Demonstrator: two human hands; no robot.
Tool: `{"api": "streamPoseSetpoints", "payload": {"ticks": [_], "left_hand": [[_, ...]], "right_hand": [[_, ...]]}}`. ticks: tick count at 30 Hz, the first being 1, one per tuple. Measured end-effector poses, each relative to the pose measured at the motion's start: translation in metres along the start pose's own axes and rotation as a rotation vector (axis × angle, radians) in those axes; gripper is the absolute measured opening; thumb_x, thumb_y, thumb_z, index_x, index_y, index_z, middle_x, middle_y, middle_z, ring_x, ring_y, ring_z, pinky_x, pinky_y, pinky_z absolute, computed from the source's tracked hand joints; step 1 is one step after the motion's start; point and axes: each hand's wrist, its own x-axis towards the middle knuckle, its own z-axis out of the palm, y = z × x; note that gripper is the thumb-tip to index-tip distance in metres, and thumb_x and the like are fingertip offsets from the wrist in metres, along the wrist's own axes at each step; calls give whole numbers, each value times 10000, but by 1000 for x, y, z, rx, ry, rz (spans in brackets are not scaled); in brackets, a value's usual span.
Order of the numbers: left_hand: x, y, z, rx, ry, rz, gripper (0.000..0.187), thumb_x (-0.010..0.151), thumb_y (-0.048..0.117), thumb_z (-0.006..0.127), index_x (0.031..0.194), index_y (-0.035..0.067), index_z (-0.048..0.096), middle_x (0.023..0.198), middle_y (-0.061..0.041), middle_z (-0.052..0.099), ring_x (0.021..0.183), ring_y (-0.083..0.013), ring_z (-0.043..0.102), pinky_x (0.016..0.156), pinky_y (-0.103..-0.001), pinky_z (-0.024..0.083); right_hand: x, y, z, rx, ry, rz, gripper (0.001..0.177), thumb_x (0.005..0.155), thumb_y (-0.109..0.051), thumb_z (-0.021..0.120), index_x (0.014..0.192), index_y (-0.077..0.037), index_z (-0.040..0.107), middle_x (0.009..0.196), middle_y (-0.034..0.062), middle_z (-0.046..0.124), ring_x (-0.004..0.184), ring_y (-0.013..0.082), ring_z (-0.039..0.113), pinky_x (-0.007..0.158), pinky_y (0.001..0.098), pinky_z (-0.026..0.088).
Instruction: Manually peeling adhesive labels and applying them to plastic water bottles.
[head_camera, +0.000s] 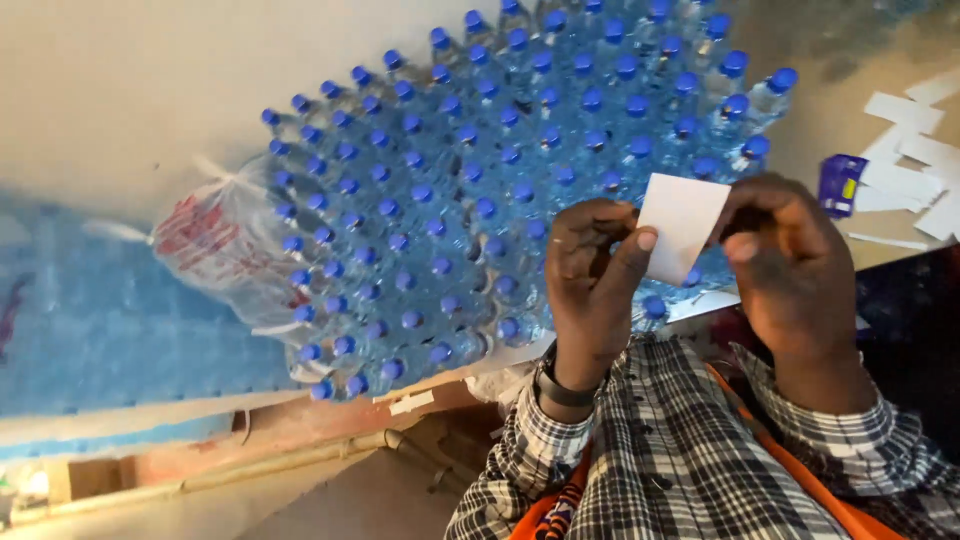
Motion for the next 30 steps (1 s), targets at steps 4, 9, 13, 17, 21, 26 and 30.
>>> {"api": "streamPoseSetpoints", "payload": {"ticks": [4,9,13,17,21,26,30], "left_hand": [[-21,24,-15,132,-31,71,216,1123,233,746,1289,128,654,1276,-55,714,1127,-168,720,888,-301,603],[-39,58,-25,439,-168,213,443,1151,501,642,1434,161,661,1458,-71,720,1412,-296,733,1215,-456,643],[-54,55,-26,287,-60,191,380,1078,293,767,1377,89,651,1408,-149,735,1386,-315,750,1205,-420,651],[-59,51,-33,346,81,252,217,1102,307,734,1206,137,648,1214,-104,748,1160,-267,763,989,-384,631],[-52,65,-51,591,-142,414,391,1219,480,522,1341,144,679,1357,-38,776,1269,-243,802,1088,-393,667],[-59,56,-52,410,-82,188,285,1100,352,732,1277,134,681,1293,-59,775,1178,-209,769,1003,-347,646],[-51,36,-59,-102,-27,16,189,1047,193,806,1070,137,627,953,-20,707,702,-105,639,648,-258,539]], "right_hand": [[-20,1,21,-98,20,29,266,1138,-303,700,1211,-51,655,1060,34,611,955,136,587,866,304,494],[-36,6,40,-107,-126,82,215,1092,-263,714,1214,-94,665,1220,70,680,1093,230,708,953,422,614],[-47,3,59,-100,-124,-31,301,1120,-290,675,1302,-55,632,1185,103,671,1067,277,717,940,439,657],[-55,-17,71,-278,-133,-98,237,1140,-287,667,1259,-82,660,1084,68,610,951,204,611,857,376,507],[-61,-35,84,-487,-125,-192,251,1126,-327,664,1078,-86,715,945,49,641,832,201,553,796,385,440],[-64,-31,83,-460,-116,-219,259,1132,-304,649,1079,-55,695,984,80,660,881,228,604,799,393,476],[-67,-27,85,-263,-107,-94,187,1128,-256,669,1048,-90,645,888,19,522,744,146,441,717,325,369]]}}
